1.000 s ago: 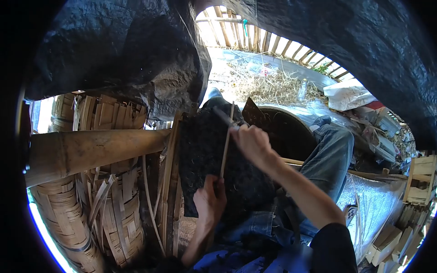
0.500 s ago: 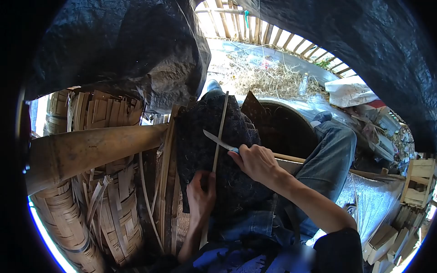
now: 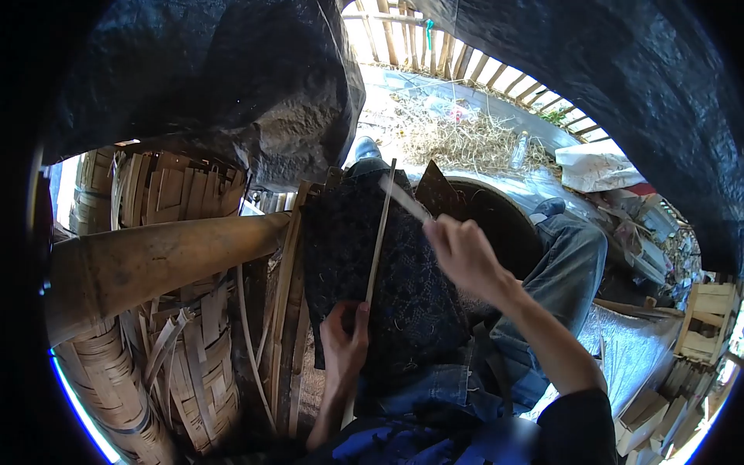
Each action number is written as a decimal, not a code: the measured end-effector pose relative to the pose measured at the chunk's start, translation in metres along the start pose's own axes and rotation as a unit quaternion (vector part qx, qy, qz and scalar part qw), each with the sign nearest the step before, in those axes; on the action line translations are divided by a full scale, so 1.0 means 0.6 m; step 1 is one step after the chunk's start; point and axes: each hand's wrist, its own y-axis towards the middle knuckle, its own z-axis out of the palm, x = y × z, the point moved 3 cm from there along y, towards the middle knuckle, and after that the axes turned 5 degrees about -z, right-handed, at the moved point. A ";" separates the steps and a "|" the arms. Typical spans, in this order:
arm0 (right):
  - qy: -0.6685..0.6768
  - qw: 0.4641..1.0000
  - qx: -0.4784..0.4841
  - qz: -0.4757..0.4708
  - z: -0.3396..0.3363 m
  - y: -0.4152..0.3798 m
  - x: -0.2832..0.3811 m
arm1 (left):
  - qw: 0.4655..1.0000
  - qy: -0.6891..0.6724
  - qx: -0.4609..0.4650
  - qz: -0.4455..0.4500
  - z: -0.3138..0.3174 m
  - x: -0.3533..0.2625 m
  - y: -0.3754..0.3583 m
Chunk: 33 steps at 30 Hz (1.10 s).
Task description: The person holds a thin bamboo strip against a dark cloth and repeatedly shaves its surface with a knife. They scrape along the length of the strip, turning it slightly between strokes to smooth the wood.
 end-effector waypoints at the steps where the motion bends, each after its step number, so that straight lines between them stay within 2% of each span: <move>1: 0.000 1.000 0.003 0.003 0.005 -0.022 0.012 | 1.000 -0.005 0.013 -0.006 0.000 -0.001 0.001; 3: -0.086 0.988 0.062 -0.115 0.028 -0.052 0.047 | 0.999 -0.005 0.031 -0.015 -0.003 0.000 0.001; 6: -0.140 0.983 0.089 -0.074 0.037 -0.050 0.053 | 0.993 -0.074 0.075 -0.055 -0.002 0.000 0.004; 8: -0.128 0.988 0.065 -0.059 0.040 -0.029 0.051 | 0.989 -0.099 0.082 -0.077 -0.003 -0.001 0.002; 11: -0.134 0.981 -0.023 -0.135 0.051 0.009 0.033 | 0.986 -0.121 0.076 -0.082 0.001 0.008 0.002; 12: -0.136 0.981 -0.025 -0.135 0.048 0.021 0.034 | 0.986 -0.122 0.077 -0.080 0.002 0.010 0.003; 14: -0.126 0.986 0.022 -0.107 0.047 0.041 0.035 | 0.988 -0.123 0.071 -0.067 0.003 0.014 0.004; 18: -0.171 0.980 0.033 -0.099 0.047 0.056 0.036 | 0.992 -0.105 0.055 -0.042 0.005 0.011 0.000; 20: -0.246 0.969 0.034 -0.017 0.037 0.088 0.012 | 0.994 -0.090 0.053 -0.019 0.008 0.007 -0.009; 21: -0.216 0.975 -0.012 -0.044 0.030 0.101 -0.012 | 0.995 -0.087 0.054 -0.011 0.008 0.007 -0.009; 22: -0.215 0.975 -0.019 -0.044 0.025 0.097 -0.018 | 0.994 -0.096 0.057 -0.018 0.007 0.011 -0.008; 24: -0.187 0.961 -0.081 -0.185 0.031 0.071 -0.008 | 0.992 -0.109 0.057 -0.040 0.003 0.019 -0.015; 25: -0.141 0.987 0.028 -0.072 0.029 0.055 0.015 | 0.988 -0.132 0.053 -0.057 0.002 0.017 -0.012; 28: -0.101 0.986 0.036 -0.131 0.044 -0.021 0.043 | 0.985 -0.147 0.052 -0.067 0.002 0.011 -0.006; 30: -0.118 0.986 0.036 -0.114 0.041 -0.028 0.038 | 0.988 -0.128 0.055 -0.067 0.004 0.015 -0.007; 32: -0.130 0.986 0.029 -0.096 0.045 -0.022 0.033 | 0.998 -0.051 0.021 0.013 0.006 0.012 -0.005; 33: -0.166 0.979 -0.026 -0.112 0.043 -0.008 0.032 | 0.998 -0.048 0.025 0.013 0.004 0.008 -0.008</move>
